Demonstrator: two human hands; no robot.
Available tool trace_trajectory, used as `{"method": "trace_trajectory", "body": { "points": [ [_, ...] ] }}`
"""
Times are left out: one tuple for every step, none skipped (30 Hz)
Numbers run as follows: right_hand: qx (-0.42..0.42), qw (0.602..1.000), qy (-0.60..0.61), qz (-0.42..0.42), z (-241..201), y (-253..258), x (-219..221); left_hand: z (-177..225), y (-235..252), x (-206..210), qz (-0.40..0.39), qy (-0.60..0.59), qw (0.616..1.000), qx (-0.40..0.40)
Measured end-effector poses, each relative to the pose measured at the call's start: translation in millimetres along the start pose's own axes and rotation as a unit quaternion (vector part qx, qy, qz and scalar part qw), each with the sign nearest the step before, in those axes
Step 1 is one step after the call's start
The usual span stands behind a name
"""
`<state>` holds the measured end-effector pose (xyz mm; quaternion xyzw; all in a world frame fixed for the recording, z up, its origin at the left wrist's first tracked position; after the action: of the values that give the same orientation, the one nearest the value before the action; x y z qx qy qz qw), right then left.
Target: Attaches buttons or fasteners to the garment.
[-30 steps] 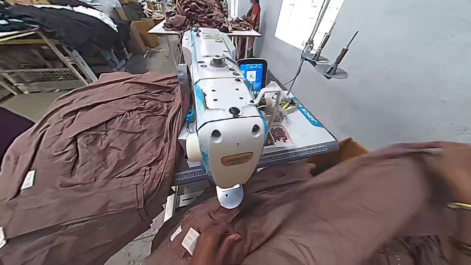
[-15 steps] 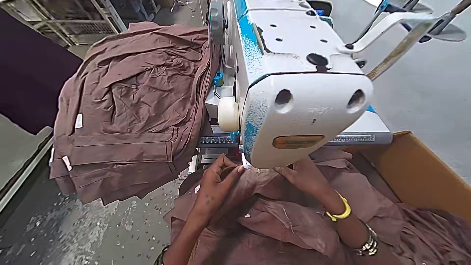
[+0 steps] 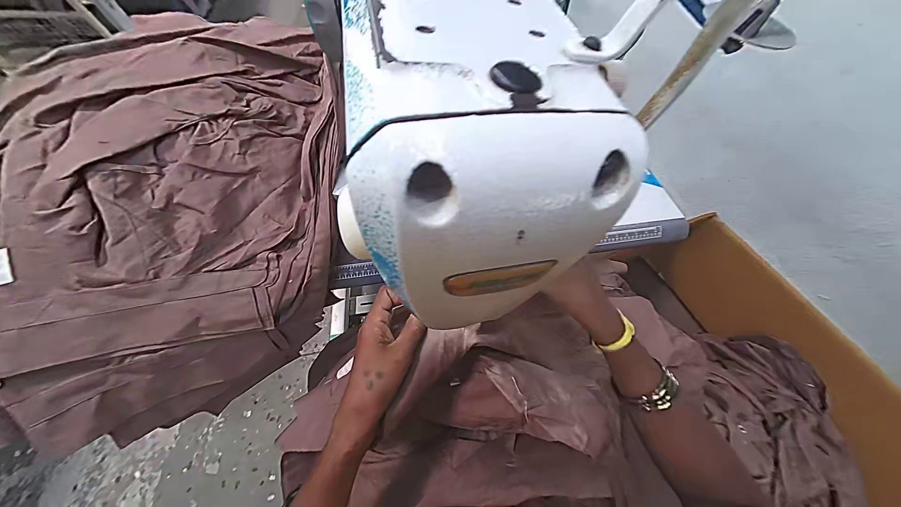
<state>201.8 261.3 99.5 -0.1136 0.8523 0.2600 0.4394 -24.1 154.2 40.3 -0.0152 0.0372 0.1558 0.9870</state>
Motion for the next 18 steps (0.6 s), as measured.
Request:
{"method": "trace_trajectory", "body": {
  "points": [
    [0.009, 0.998, -0.044, 0.050, 13.3, 2.7, -11.6, -1.2, 0.7, 1.1, -0.005, -0.003, 1.000, -0.002],
    [0.020, 0.993, -0.077, 0.088, 25.5, 4.9, -18.7, -2.3, 1.1, 2.1, -0.009, -0.005, 1.000, -0.002],
    [0.027, 0.989, -0.102, 0.105, 34.4, 7.5, -19.7, -3.1, 1.6, 2.8, -0.012, -0.007, 1.000, -0.003],
    [0.024, 0.988, -0.113, 0.105, 39.4, 10.3, -15.6, -3.1, 2.0, 3.1, -0.015, -0.010, 1.000, -0.004],
    [0.011, 0.989, -0.115, 0.094, 40.6, 13.1, -8.1, -2.9, 2.5, 3.2, -0.018, -0.013, 1.000, -0.004],
    [-0.012, 0.989, -0.119, 0.084, 38.9, 15.9, 0.0, -2.8, 2.9, 3.4, -0.021, -0.013, 1.000, -0.008],
    [-0.043, 0.987, -0.130, 0.079, 35.3, 18.9, 6.9, -2.4, 3.1, 4.0, -0.024, -0.013, 1.000, -0.009],
    [-0.067, 0.985, -0.147, 0.065, 32.5, 22.0, 13.8, -1.6, 2.8, 4.6, -0.024, -0.011, 1.000, -0.008],
    [-0.083, 0.982, -0.166, 0.046, 31.5, 24.2, 20.3, -0.7, 1.9, 5.0, -0.023, -0.005, 1.000, -0.006],
    [-0.091, 0.978, -0.186, 0.033, 31.3, 25.3, 25.1, -0.3, 1.1, 4.7, -0.021, -0.001, 1.000, -0.002],
    [-0.093, 0.975, -0.200, 0.025, 31.0, 25.2, 28.1, 0.2, 0.4, 4.5, -0.020, 0.003, 1.000, 0.003],
    [-0.095, 0.974, -0.205, 0.028, 30.4, 24.4, 28.7, 0.3, -0.2, 4.0, -0.018, 0.009, 1.000, 0.005],
    [-0.094, 0.974, -0.201, 0.035, 30.7, 23.5, 27.8, 0.0, -0.3, 3.3, -0.013, 0.015, 1.000, 0.007],
    [-0.100, 0.974, -0.194, 0.051, 31.2, 21.8, 25.2, -1.1, -0.4, 2.4, -0.008, 0.017, 1.000, 0.007],
    [-0.104, 0.976, -0.180, 0.063, 32.7, 20.0, 22.9, -2.1, -0.6, 2.1, -0.006, 0.014, 1.000, 0.005],
    [-0.107, 0.978, -0.160, 0.079, 34.0, 17.9, 19.8, -2.8, -0.8, 2.2, -0.007, 0.012, 1.000, 0.003],
    [-0.104, 0.981, -0.137, 0.091, 36.2, 16.6, 16.9, -3.8, -0.2, 2.1, -0.006, 0.012, 1.000, 0.000],
    [-0.098, 0.983, -0.119, 0.099, 38.6, 16.0, 14.3, -4.8, 0.5, 1.8, -0.005, 0.016, 1.000, -0.006]
  ]
}}
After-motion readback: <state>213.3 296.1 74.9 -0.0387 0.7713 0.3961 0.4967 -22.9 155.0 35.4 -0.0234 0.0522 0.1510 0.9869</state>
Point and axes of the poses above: each hand's wrist, its own y-axis towards the middle knuckle, its own x-axis out of the palm, z = x × y, the point moved 10 cm from there along y, towards the middle knuckle, and after that the axes turned 4 degrees about -x, right-handed, at the moved point
